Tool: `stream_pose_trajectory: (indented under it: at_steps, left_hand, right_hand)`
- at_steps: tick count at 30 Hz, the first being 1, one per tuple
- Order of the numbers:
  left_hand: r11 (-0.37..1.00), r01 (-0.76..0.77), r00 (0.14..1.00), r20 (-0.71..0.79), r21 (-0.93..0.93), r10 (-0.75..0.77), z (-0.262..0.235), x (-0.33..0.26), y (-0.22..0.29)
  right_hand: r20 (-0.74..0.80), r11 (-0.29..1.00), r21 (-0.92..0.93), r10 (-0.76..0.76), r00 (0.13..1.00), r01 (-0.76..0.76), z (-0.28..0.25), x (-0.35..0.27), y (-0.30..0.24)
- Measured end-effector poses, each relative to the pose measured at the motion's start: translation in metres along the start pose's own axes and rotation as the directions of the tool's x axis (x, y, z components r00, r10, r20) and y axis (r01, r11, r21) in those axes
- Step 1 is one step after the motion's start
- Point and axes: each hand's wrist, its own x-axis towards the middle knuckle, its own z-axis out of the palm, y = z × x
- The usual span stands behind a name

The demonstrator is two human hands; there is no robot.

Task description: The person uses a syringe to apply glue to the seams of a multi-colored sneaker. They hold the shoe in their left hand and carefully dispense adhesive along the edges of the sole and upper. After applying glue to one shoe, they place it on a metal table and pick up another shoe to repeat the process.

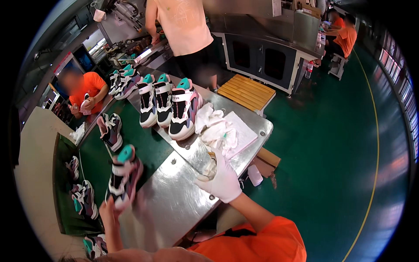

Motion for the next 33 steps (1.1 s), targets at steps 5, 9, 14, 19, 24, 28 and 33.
stream_pose_trajectory:
  at_steps: [5,9,14,19,24,28,33]
  left_hand:
    - [0.983,0.154,0.965,-0.198,-0.104,-0.172,0.024,-0.136,-0.011]
    - [0.85,0.43,0.897,0.254,-0.305,-0.362,0.067,-0.186,0.003]
    - [0.905,-0.343,0.71,0.7,0.25,0.076,0.081,-0.172,0.036]
    - [-0.029,-0.754,0.506,0.608,0.656,0.611,0.059,-0.104,0.098]
    - [0.308,-0.78,0.625,0.7,0.545,0.345,0.018,-0.073,0.07]
    - [0.143,-0.9,0.399,0.65,0.411,0.647,-0.005,-0.112,0.028]
    - [0.085,-0.891,0.358,0.574,0.446,0.736,-0.019,-0.167,0.001]
  right_hand:
    - [-0.028,0.999,-0.054,-0.009,1.0,0.007,0.0,-0.005,0.018]
    - [0.021,0.977,-0.211,0.009,1.0,-0.004,0.004,-0.007,0.006]
    - [0.282,0.957,0.223,0.121,0.952,-0.187,-0.019,-0.019,-0.009]
    - [0.349,0.996,-0.057,-0.038,0.936,0.062,-0.047,-0.025,-0.022]
    - [0.396,0.97,-0.093,0.242,0.886,-0.224,-0.048,-0.004,-0.019]
    - [0.502,0.897,-0.441,0.216,0.838,0.033,-0.054,-0.009,-0.041]
    - [0.728,0.884,-0.246,0.439,0.526,-0.398,-0.04,-0.009,-0.105]
